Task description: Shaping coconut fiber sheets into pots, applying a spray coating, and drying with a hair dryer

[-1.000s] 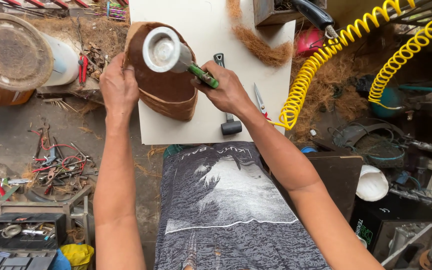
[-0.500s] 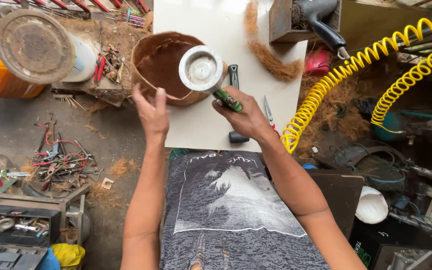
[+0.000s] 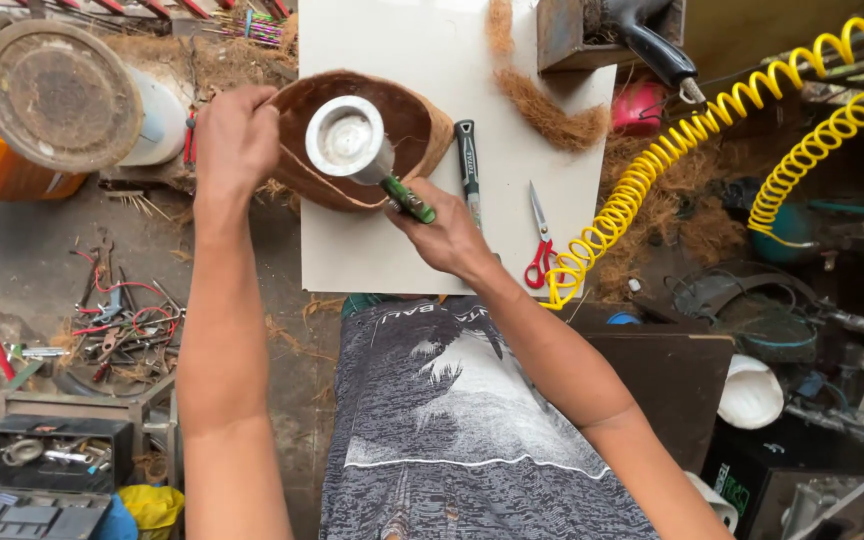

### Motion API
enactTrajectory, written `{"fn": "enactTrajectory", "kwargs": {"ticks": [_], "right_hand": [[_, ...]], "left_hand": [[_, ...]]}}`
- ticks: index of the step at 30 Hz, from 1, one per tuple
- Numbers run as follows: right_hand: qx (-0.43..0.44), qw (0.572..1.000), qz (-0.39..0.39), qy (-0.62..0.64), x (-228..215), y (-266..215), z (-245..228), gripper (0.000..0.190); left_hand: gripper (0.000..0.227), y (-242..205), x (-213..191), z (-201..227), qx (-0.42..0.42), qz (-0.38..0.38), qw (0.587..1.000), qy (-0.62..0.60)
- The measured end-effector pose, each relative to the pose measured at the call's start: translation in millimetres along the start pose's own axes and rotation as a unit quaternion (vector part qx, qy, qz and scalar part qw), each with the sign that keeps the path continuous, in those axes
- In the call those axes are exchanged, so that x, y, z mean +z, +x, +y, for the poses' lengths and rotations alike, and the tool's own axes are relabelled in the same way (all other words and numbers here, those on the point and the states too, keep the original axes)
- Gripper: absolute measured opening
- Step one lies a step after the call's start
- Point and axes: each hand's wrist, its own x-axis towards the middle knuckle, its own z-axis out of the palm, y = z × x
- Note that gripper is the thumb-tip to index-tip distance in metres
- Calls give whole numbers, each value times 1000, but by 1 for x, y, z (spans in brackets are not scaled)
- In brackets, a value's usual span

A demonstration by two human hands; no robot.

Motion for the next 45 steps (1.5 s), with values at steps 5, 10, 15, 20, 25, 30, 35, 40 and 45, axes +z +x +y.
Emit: {"fn": "enactTrajectory", "kwargs": {"ticks": [5, 10, 15, 20, 25, 30, 35, 40, 45], "right_hand": [[89, 996, 21, 15, 10, -2, 4, 24], [90, 996, 11, -3, 18, -2, 15, 24], [80, 997, 22, 3, 16, -4, 13, 27], [66, 997, 46, 9, 14, -4, 7, 29], [71, 995, 64, 4, 15, -6, 20, 29], [76, 993, 89, 7, 9, -6, 29, 29], [80, 991, 104, -3, 0, -11, 24, 31], [70, 992, 106, 8, -1, -14, 31, 31], [60, 994, 87, 23, 1, -17, 32, 26]], "left_hand": [[34, -30, 6, -7, 43, 58, 990, -119], [35, -42, 12, -13, 93, 89, 984, -126], [37, -44, 15, -17, 100, 86, 983, -125], [35, -50, 14, -13, 109, 89, 983, -121], [36, -57, 14, 0, 107, 86, 984, -111], [34, -72, 10, 22, 90, 79, 987, -107], [30, -78, 10, 36, 88, 84, 988, -99], [29, -85, 8, 49, 98, 76, 988, -92], [28, -81, 12, 49, 110, 75, 988, -83]]}}
